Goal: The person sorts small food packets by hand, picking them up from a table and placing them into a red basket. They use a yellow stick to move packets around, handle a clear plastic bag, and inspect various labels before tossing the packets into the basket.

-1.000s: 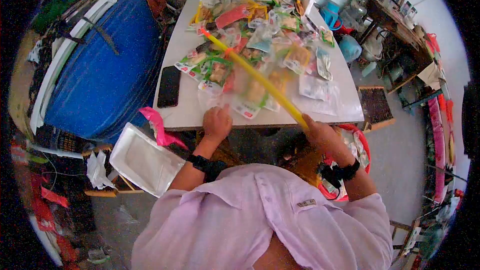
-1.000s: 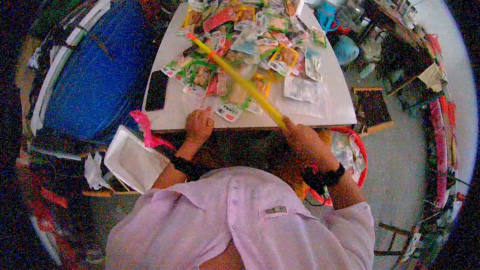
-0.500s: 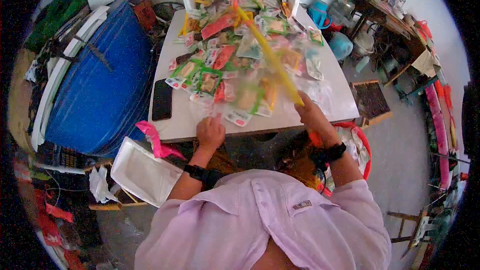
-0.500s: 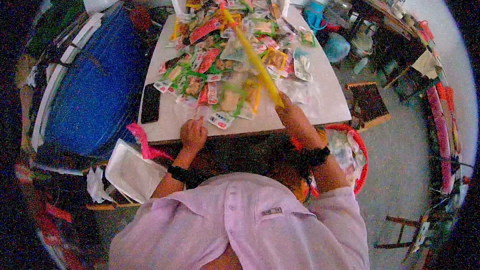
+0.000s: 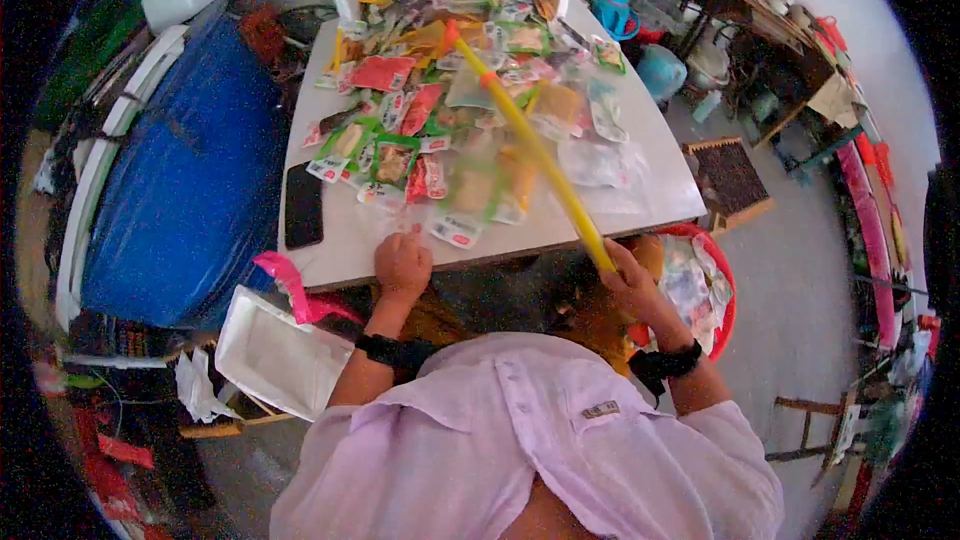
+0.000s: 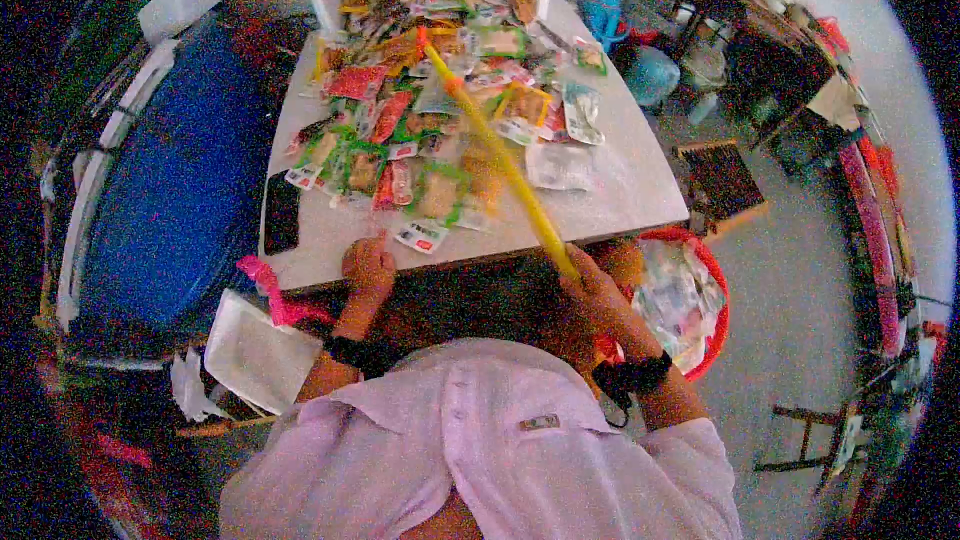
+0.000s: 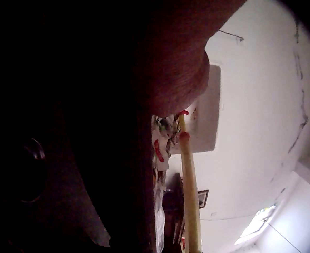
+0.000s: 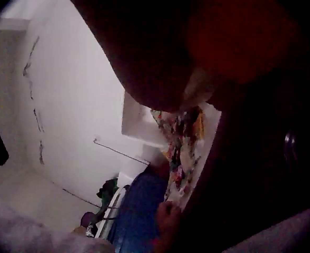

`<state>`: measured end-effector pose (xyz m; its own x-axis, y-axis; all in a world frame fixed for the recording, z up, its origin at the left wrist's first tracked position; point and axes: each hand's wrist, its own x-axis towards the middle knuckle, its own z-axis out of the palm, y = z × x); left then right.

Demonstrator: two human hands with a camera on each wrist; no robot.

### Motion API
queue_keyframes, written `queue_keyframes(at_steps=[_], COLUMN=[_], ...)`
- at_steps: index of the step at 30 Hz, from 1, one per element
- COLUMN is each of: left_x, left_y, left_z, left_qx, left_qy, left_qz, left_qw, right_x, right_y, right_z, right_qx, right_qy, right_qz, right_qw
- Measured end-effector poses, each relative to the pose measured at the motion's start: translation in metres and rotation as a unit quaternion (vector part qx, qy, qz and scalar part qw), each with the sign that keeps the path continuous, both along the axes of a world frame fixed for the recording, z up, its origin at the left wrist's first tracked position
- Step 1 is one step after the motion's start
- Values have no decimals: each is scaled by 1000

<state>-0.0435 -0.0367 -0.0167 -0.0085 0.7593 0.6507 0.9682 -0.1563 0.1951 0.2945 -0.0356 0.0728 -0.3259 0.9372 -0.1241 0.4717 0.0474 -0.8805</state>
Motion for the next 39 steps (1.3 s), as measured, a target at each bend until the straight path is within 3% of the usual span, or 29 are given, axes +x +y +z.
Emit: queue_keyframes(at_steps=[1, 4, 6, 9, 12, 15, 18, 21, 24, 27, 28, 31, 36, 39], left_x=[0, -1, 1, 4, 3, 4, -3, -1, 7, 1, 0, 1, -3, 3], left_y=[0, 1, -1, -2, -1, -2, 1, 0, -1, 0, 1, 2, -3, -1], left_z=[-2, -2, 1, 4, 2, 1, -12, -12, 4, -8, -10, -10, -9, -2], left_qx=[-6, -19, -23, -14, -33, 1, -25, 6, 16, -6, -1, -3, -86, 14], left_qy=[-1, -3, -3, 21, -1, 5, 14, 16, 15, 18, 20, 16, 2, 14], left_qz=[-1, 2, 7, 17, 18, 9, 17, 11, 28, 20, 21, 22, 27, 17], left_qw=[1000, 1000, 1000, 1000, 999, 1000, 999, 1000, 999, 1000, 1000, 1000, 996, 1000], right_x=[2, 16, 22, 50, 86, 95, 95, 115, 92, 79, 74, 83, 95, 104], right_y=[-2, 8, 19, 50, 90, 93, 82, 79, 47, 18, 7, -10, -12, 2], right_z=[-6, -18, -19, -22, -48, -37, -47, -91, -55, -28, -14, -19, -24, -33], right_qx=[5, 199, 115, 52, 115, 16, 25, 187, 38, -7, -19, -77, -77, -63], right_qy=[21, -89, 61, 1, 33, -15, -3, -114, -10, -14, 59, 138, 98, 75], right_qz=[-18, -23, -113, -179, -206, -263, -261, -193, -175, -173, -150, -153, -235, -246], right_qw=[1000, 976, 985, 982, 971, 965, 965, 956, 984, 985, 987, 975, 964, 964])
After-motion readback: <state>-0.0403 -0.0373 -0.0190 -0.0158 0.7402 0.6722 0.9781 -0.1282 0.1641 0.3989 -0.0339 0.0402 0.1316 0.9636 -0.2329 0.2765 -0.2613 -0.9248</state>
